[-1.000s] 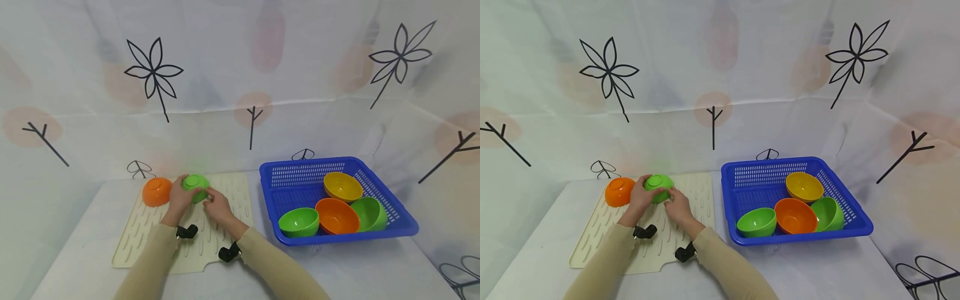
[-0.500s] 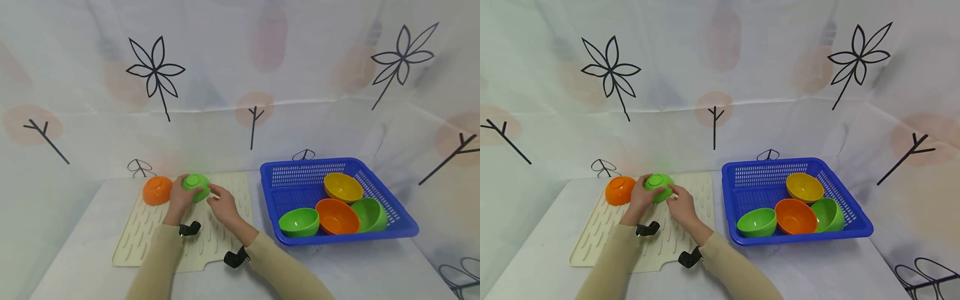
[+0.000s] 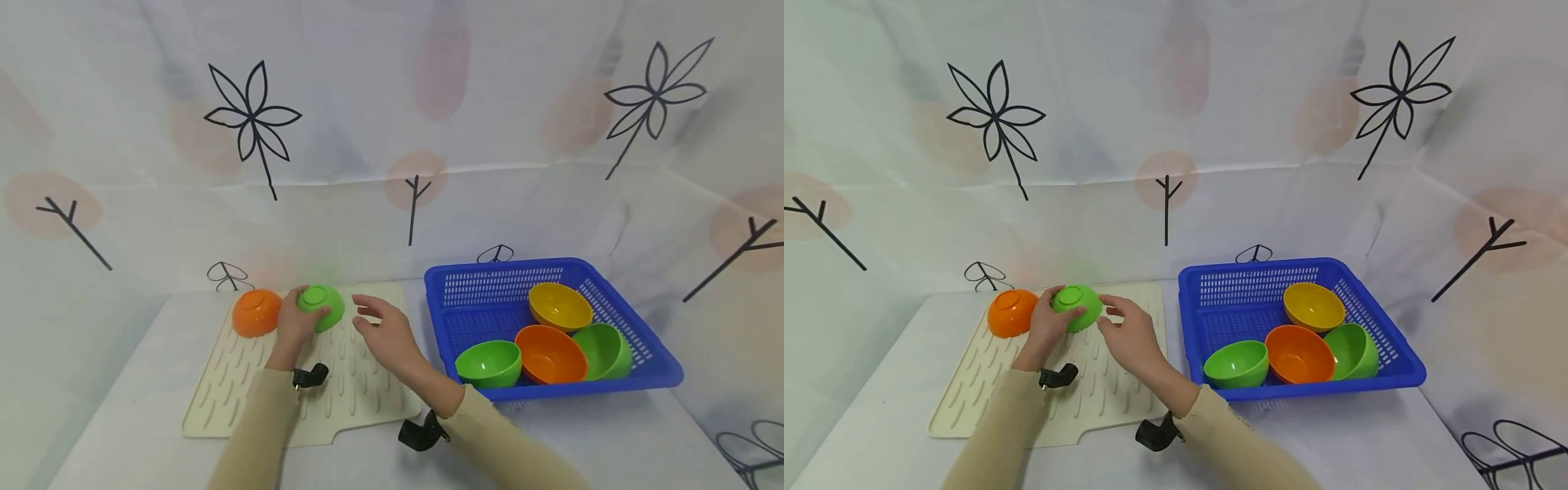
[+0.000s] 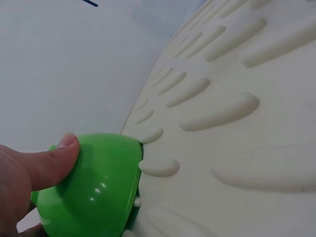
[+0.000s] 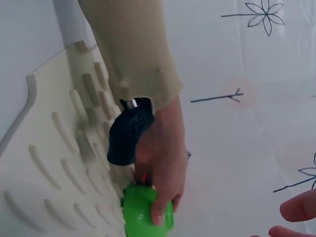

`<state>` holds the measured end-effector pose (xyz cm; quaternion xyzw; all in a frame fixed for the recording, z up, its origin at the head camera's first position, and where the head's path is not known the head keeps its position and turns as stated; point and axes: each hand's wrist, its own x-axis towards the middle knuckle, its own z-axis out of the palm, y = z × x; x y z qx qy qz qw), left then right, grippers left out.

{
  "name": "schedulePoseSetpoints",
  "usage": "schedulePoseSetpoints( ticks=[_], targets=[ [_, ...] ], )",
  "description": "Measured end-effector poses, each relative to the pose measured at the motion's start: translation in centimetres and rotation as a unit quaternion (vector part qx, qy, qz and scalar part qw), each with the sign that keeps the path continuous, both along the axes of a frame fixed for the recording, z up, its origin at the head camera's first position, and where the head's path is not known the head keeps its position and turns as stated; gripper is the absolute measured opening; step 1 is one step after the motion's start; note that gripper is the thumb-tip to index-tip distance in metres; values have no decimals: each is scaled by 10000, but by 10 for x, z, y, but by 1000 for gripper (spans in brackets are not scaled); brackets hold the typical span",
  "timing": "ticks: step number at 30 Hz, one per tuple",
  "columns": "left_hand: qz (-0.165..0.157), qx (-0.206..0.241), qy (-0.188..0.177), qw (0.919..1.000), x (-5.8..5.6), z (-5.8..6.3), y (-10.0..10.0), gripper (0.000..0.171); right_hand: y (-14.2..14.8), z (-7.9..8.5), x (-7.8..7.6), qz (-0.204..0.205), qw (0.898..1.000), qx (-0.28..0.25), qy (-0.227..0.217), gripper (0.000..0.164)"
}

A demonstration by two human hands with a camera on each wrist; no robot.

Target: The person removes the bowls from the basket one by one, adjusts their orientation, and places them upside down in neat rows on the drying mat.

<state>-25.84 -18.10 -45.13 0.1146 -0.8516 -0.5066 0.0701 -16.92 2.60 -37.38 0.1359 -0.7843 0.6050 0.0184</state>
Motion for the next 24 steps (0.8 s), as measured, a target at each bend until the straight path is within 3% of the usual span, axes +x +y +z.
schedulePoseSetpoints(
  ticks=[5,13,20,24],
  targets=[
    [-30,5,81,10000,3,3,-3,74,20,13,1,56,9990,293,318,40],
    [-25,94,28,9999,-1,-2,-3,73,56,32,-11,3,9890,1353,591,43],
    [0,98,88,9999,-2,-7,1,74,102,41,-30,-150,9790,1961,546,35],
    [14,102,109,9999,-2,-8,1,74,129,39,-44,41,9765,2127,353,30]
  ],
)
